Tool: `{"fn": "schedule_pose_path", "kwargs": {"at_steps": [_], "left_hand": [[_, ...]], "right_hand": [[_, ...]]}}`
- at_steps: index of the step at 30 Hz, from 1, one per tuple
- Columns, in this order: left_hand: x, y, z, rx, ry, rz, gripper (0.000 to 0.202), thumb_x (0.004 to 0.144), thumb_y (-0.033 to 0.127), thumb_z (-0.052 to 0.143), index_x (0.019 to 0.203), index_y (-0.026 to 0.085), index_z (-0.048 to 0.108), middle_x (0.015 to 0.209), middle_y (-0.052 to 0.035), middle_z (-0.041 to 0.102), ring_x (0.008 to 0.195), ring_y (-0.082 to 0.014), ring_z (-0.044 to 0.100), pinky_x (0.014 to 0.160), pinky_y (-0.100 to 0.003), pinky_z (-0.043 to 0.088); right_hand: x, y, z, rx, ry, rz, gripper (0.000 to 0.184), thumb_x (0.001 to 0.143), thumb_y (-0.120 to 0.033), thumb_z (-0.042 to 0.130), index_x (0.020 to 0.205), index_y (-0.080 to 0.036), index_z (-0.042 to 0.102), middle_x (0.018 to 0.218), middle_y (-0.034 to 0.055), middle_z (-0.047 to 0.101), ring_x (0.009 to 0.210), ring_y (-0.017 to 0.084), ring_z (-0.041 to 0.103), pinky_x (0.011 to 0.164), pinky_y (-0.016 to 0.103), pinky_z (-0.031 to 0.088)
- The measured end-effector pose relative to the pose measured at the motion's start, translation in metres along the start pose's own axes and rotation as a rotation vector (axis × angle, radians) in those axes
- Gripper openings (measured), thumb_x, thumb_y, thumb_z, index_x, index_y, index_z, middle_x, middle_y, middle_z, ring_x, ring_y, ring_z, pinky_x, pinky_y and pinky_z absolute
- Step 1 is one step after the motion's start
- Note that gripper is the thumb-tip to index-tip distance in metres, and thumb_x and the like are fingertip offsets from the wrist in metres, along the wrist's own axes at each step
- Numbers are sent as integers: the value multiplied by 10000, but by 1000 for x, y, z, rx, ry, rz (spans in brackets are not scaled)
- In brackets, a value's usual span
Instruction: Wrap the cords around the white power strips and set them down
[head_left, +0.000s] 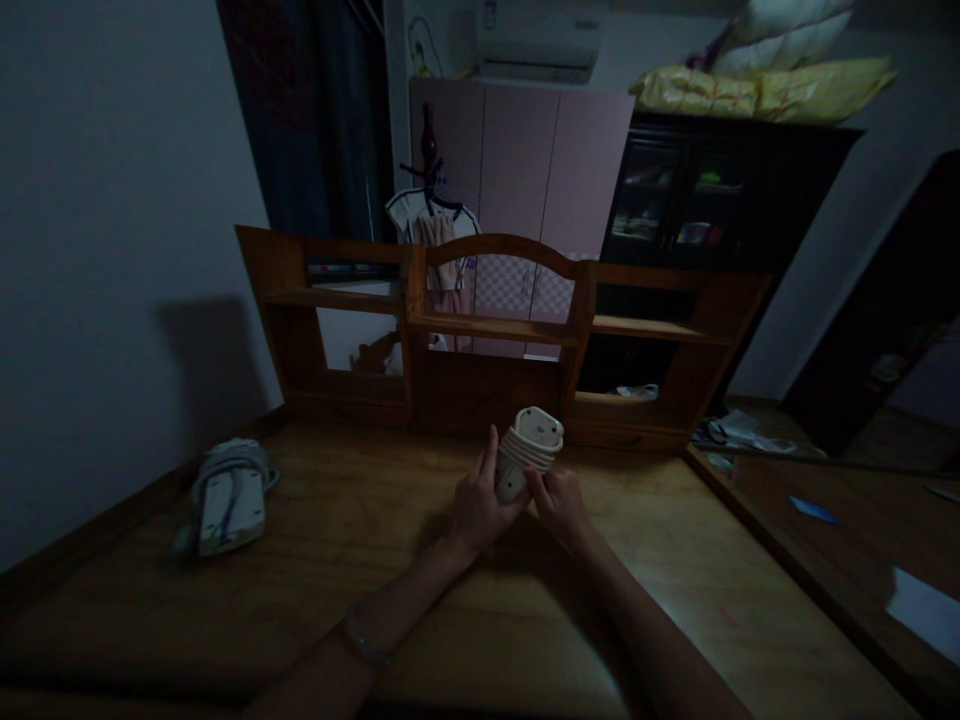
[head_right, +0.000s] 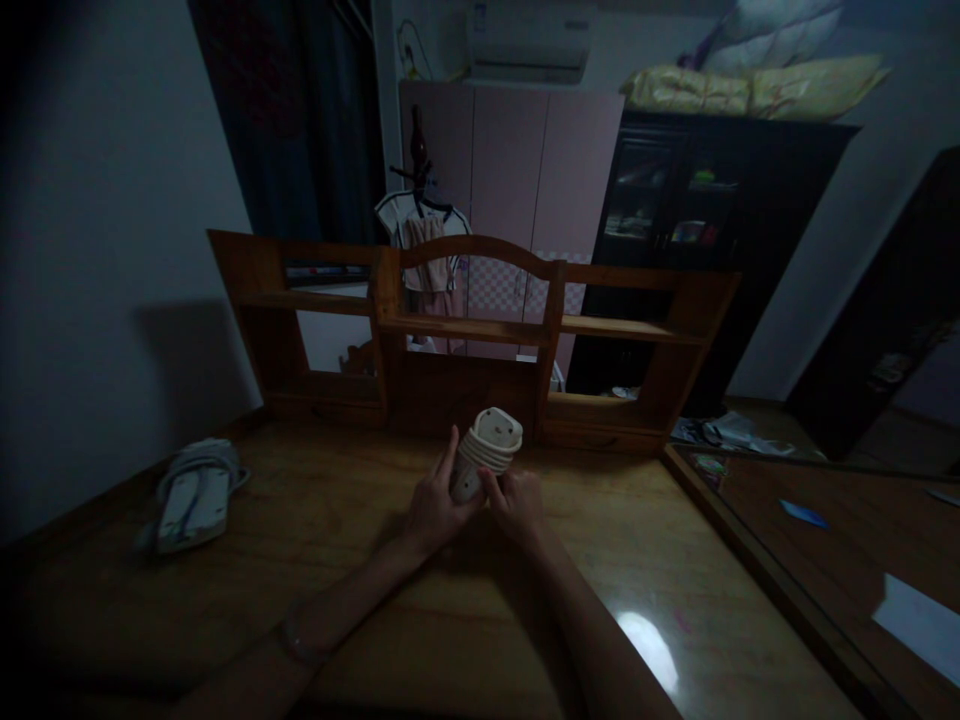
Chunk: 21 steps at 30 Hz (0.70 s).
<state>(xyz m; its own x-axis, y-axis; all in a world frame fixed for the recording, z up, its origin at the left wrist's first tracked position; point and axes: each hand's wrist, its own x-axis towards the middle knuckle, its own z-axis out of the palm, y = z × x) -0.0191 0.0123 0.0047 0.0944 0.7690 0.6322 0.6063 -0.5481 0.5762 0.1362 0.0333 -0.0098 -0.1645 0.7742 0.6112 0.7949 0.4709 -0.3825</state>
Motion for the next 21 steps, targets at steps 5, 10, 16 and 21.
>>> {"fn": "schedule_pose_path", "kwargs": {"at_steps": [5,10,16,21], "left_hand": [[0,-2,3,7,6,-15,881,788,470,569,1461,191,73,1292,-144,479,1091,-262,546,873,-362,460],[0,-3,3,6,-1,-13,888,777,471,584,1460,189,90,1286,-149,479,1079,-262,552,862,-355,463],[0,-2,2,22,-1,-14,883,786,479,575,1461,198,79,1280,-136,489,1078,-257,552,863,-354,464],[0,-2,2,26,-10,-10,895,783,488,576,1461,199,69,1308,-139,463,1099,-261,541,877,-357,459]], "right_hand": [[0,1,-1,-17,-34,-10,676,944,-538,227,533,-146,594,516,69,589,446,103,484,498,260,192],[0,1,-2,-16,-40,-18,659,952,-513,241,526,-142,581,508,63,580,451,97,489,500,260,189],[-1,1,0,-27,-26,-24,664,954,-513,228,530,-142,579,503,64,577,447,96,473,504,260,194],[0,3,3,-10,-31,-22,666,951,-518,228,522,-146,576,497,62,574,446,97,481,500,259,197]]}}
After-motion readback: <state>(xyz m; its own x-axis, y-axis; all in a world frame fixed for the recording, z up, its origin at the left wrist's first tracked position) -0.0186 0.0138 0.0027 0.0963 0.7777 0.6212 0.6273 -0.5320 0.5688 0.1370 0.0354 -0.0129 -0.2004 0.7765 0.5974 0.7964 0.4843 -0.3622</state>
